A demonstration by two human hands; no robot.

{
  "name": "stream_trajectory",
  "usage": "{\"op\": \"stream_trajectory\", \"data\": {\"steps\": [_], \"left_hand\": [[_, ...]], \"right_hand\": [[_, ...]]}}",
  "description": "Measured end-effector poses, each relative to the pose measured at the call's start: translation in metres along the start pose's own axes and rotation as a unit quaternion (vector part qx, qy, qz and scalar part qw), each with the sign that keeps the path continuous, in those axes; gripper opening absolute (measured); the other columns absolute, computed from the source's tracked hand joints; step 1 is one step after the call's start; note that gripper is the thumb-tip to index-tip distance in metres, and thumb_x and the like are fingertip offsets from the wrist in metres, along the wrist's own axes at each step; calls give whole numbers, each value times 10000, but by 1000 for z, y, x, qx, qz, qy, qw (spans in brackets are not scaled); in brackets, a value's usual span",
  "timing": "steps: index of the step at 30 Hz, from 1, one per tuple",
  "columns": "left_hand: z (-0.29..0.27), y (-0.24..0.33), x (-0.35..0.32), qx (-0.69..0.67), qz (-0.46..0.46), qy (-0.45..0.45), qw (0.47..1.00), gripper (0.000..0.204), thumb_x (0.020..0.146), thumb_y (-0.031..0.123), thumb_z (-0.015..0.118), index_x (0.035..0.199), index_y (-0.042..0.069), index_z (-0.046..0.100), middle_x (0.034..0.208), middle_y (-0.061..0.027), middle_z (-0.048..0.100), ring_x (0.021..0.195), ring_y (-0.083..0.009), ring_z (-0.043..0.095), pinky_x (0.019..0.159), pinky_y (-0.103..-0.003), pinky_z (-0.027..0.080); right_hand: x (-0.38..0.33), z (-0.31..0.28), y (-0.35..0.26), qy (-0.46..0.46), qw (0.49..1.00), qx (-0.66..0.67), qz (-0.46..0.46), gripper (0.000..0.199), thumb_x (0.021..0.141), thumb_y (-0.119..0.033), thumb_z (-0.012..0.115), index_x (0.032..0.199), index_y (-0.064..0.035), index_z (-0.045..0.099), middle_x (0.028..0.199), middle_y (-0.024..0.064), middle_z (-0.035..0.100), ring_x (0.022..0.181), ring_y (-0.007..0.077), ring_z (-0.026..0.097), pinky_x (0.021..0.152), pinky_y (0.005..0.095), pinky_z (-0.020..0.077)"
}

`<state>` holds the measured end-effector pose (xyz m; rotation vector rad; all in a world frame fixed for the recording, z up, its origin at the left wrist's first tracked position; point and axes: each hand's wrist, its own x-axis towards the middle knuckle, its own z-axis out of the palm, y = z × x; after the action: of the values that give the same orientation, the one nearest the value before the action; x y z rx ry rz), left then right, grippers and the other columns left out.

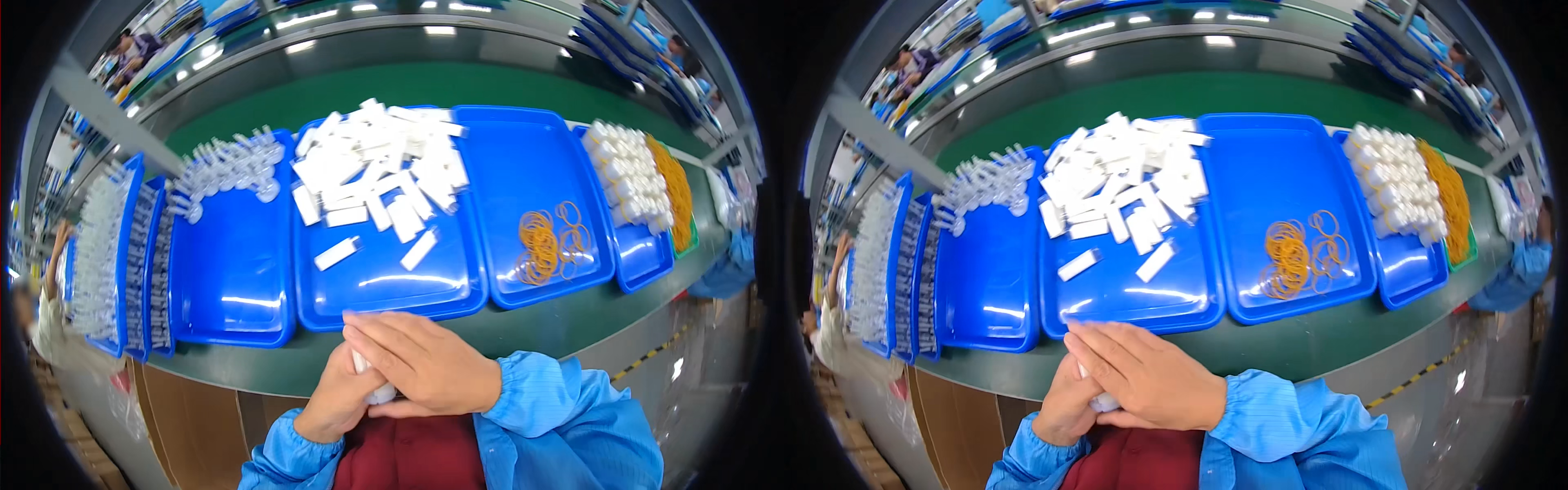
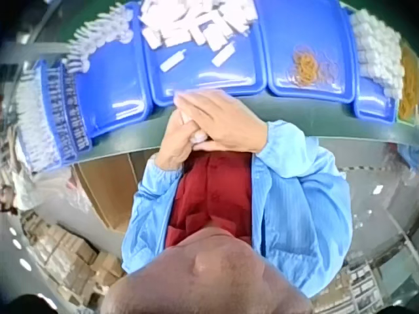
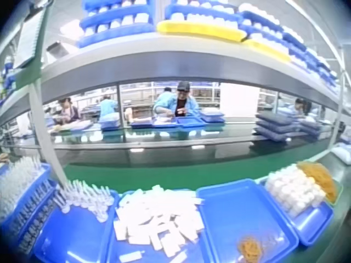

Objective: Group and secure plastic components using rubber bands on a production line.

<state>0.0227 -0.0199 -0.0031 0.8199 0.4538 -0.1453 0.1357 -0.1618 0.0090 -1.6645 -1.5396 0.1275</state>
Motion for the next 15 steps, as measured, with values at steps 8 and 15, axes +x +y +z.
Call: {"op": "stream_trajectory", "data": {"steps": [8, 15], "left_hand": [[36, -13, 10, -42, -99, -44, 993, 370, 926, 42, 691, 1269, 16, 553, 1212, -89, 626, 1094, -175, 650, 969, -341, 538], [31, -20, 12, 287, 37, 69, 955, 233, 839, 101, 833, 887, 23, 619, 729, -5, 629, 671, -73, 606, 596, -234, 495]], "right_hand": [[-40, -19, 5, 44, 998, -33, 43, 816, 682, -249, 847, 1393, -14, 522, 1320, 149, 620, 1187, 335, 618, 1021, 444, 478], [-83, -114, 71, 186, 930, -237, 211, 311, 867, -151, 742, 1152, -34, 697, 1071, 118, 694, 998, 311, 620, 873, 420, 453]]}}
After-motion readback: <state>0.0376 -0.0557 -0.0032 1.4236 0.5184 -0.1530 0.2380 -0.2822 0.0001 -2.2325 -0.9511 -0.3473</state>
